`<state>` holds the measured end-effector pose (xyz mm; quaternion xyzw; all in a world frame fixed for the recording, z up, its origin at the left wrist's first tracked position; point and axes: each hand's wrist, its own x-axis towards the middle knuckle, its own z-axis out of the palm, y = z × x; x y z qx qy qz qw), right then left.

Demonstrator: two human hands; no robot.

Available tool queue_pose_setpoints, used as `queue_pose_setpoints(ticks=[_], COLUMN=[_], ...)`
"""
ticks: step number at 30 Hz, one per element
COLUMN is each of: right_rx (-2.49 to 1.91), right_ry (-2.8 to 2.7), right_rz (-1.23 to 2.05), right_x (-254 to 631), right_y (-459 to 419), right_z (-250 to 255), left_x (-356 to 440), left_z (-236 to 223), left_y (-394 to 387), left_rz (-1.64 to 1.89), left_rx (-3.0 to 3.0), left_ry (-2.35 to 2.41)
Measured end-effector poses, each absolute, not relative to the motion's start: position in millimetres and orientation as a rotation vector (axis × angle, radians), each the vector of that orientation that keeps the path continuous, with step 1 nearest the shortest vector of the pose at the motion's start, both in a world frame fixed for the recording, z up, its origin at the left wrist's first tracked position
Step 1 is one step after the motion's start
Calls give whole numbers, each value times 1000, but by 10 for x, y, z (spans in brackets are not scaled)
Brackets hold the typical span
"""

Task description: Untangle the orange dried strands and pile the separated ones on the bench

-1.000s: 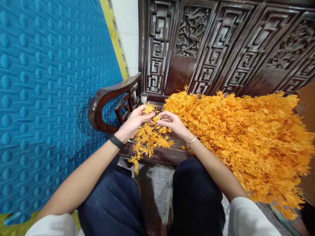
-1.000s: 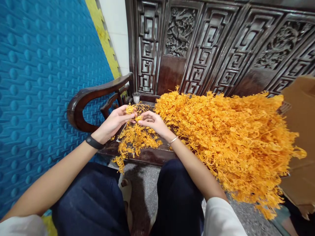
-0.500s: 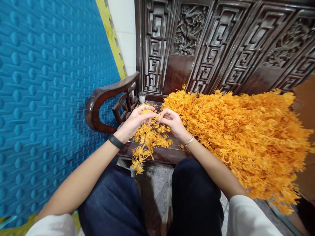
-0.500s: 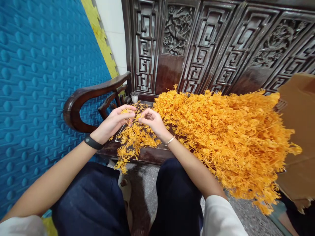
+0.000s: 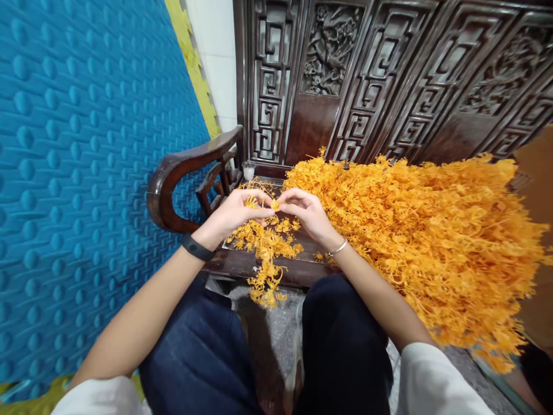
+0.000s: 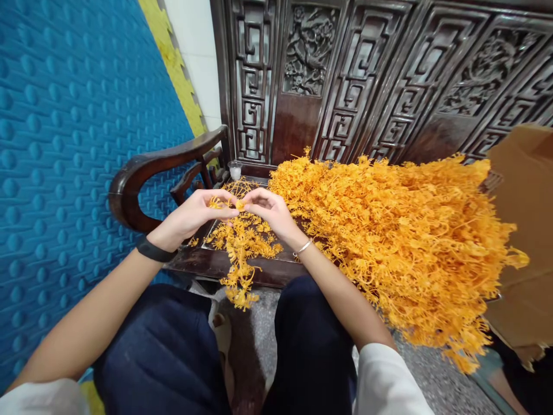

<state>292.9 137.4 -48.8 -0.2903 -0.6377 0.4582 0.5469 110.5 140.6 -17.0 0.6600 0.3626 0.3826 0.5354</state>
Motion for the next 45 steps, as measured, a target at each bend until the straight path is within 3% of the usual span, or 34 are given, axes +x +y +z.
queue_pose_setpoints(ticks=[14,32,45], right_rx=[-716,-842,-825], right_ry=[-1367,-1432,-1422], right_rz=[1342,708,741], right_x=[2869,2848,2859], right_y=[1291,1195,1189], right_z=[-413,-392,-349], left_x=[1161,1224,1189], left_z=[-179,-243,-223], left_y=[1353,1360,1379], left_rz=[1108,1050,1177], left_rx=[1685,1415,1309], left_ry=[818,695,699])
